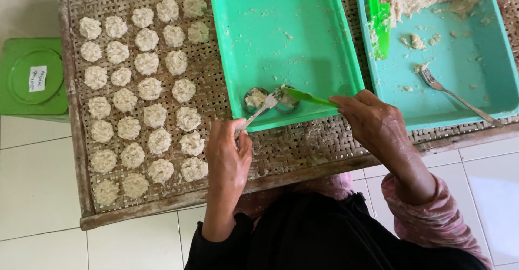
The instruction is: Shaping small portions of dough into discs and placing them on a drying rack using a fork and spatula
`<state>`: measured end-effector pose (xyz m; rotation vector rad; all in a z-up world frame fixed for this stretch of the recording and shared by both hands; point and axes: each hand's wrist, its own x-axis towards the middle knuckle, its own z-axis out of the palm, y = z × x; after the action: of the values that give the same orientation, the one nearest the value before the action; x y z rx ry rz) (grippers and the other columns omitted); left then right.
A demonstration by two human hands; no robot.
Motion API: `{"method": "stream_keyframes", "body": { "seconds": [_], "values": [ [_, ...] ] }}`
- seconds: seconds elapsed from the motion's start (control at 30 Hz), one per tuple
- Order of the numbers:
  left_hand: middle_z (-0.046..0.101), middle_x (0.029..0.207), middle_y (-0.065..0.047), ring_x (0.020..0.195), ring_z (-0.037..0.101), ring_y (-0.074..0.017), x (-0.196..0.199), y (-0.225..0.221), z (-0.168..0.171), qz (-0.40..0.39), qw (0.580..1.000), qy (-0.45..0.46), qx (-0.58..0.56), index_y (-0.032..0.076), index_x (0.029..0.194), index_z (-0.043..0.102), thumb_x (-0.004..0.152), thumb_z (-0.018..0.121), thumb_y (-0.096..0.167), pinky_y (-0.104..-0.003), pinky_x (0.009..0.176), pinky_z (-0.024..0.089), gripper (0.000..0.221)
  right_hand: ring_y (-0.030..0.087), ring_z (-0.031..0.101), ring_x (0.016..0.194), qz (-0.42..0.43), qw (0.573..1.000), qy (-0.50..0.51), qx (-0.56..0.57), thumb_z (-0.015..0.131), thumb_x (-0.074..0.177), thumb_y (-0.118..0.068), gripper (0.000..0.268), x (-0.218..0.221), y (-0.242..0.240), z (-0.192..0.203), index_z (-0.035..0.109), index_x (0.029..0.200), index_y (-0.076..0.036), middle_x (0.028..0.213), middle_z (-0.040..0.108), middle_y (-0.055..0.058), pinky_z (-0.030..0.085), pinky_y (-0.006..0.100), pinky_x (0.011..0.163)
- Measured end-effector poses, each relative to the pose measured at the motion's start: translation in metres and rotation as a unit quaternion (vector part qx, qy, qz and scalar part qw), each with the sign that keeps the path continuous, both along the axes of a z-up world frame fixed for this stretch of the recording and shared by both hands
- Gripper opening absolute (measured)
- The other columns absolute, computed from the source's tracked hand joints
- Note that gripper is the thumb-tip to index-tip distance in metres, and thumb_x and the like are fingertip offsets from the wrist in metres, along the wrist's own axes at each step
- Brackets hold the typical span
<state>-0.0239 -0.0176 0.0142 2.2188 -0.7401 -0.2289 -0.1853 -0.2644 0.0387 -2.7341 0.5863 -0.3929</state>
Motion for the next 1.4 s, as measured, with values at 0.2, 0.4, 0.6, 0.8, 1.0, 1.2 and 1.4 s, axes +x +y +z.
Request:
{"method": "stream_keyframes", "body": {
  "seconds": [0.2, 0.4, 0.6, 0.8, 1.0, 1.2, 1.4],
  "values": [
    [0.057, 0.093, -0.021, 0.077, 0.065, -0.0291, -0.001, -0.006, 0.007, -0.006, 1.000, 0.000, 0.009, -0.005, 0.119, 0.062, 0.095, 0.060, -0.006, -0.035, 0.059, 0.058, 0.025, 0.025, 0.067, 0.064, -0.006, 0.999, -0.012, 0.043, 0.063, 0.106, -0.024, 0.022, 0.001, 0.000, -0.002, 0.076, 0.123, -0.029, 0.079, 0.060, 0.001, 0.059, 0.042, 0.062],
    [0.058, 0.094, -0.022, 0.080, 0.066, -0.0303, -0.004, -0.009, 0.003, -0.009, 1.000, 0.013, -0.010, -0.005, 0.120, 0.062, 0.095, 0.059, -0.006, -0.035, 0.061, 0.058, 0.025, 0.029, 0.067, 0.066, 0.009, 0.996, -0.054, 0.075, 0.064, 0.104, -0.016, 0.024, 0.010, 0.004, -0.005, 0.077, 0.123, -0.024, 0.078, 0.061, 0.005, 0.057, 0.042, 0.060],
    [0.059, 0.096, -0.020, 0.080, 0.065, -0.0277, 0.003, 0.003, 0.014, 0.011, 1.000, -0.005, -0.022, -0.004, 0.120, 0.064, 0.094, 0.062, -0.005, -0.034, 0.061, 0.057, 0.025, 0.028, 0.069, 0.071, -0.012, 0.996, -0.042, 0.077, 0.066, 0.103, -0.015, 0.026, -0.003, -0.003, 0.006, 0.076, 0.126, -0.023, 0.083, 0.065, 0.007, 0.057, 0.042, 0.064],
    [0.057, 0.094, -0.018, 0.080, 0.064, -0.0279, -0.001, -0.005, -0.001, -0.017, 1.000, -0.004, -0.024, -0.003, 0.119, 0.062, 0.094, 0.061, -0.006, -0.034, 0.061, 0.058, 0.025, 0.033, 0.069, 0.063, 0.018, 0.999, -0.031, 0.040, 0.066, 0.102, -0.010, 0.020, 0.008, 0.010, 0.013, 0.080, 0.116, -0.015, 0.076, 0.066, 0.013, 0.058, 0.043, 0.059],
    [0.057, 0.093, -0.020, 0.077, 0.064, -0.0273, -0.006, -0.012, 0.016, -0.019, 1.000, 0.006, 0.012, -0.004, 0.117, 0.063, 0.095, 0.060, -0.005, -0.033, 0.059, 0.057, 0.022, 0.029, 0.069, 0.062, 0.014, 0.996, -0.047, 0.080, 0.067, 0.101, -0.007, 0.023, -0.005, -0.009, -0.002, 0.081, 0.118, -0.016, 0.076, 0.066, 0.011, 0.057, 0.040, 0.058],
    [0.051, 0.087, -0.008, 0.062, 0.048, -0.0158, -0.003, -0.010, 0.002, -0.039, 0.996, -0.073, -0.029, 0.001, 0.113, 0.061, 0.084, 0.072, -0.006, -0.033, 0.051, 0.041, 0.031, 0.017, 0.044, 0.062, -0.047, 0.990, -0.129, 0.030, 0.069, 0.100, 0.021, 0.031, -0.062, -0.044, 0.016, 0.074, 0.129, 0.010, 0.102, 0.068, 0.022, 0.035, 0.027, 0.049],
    [0.056, 0.090, -0.008, 0.059, 0.049, -0.0169, -0.003, -0.002, 0.016, -0.018, 0.996, -0.081, -0.026, 0.006, 0.120, 0.065, 0.088, 0.069, 0.001, -0.035, 0.054, 0.043, 0.032, 0.025, 0.056, 0.073, -0.223, 0.945, -0.032, -0.237, 0.073, 0.110, 0.009, 0.024, -0.145, -0.130, -0.013, 0.087, 0.129, 0.004, 0.097, 0.066, 0.019, 0.045, 0.034, 0.055]
  ]
}}
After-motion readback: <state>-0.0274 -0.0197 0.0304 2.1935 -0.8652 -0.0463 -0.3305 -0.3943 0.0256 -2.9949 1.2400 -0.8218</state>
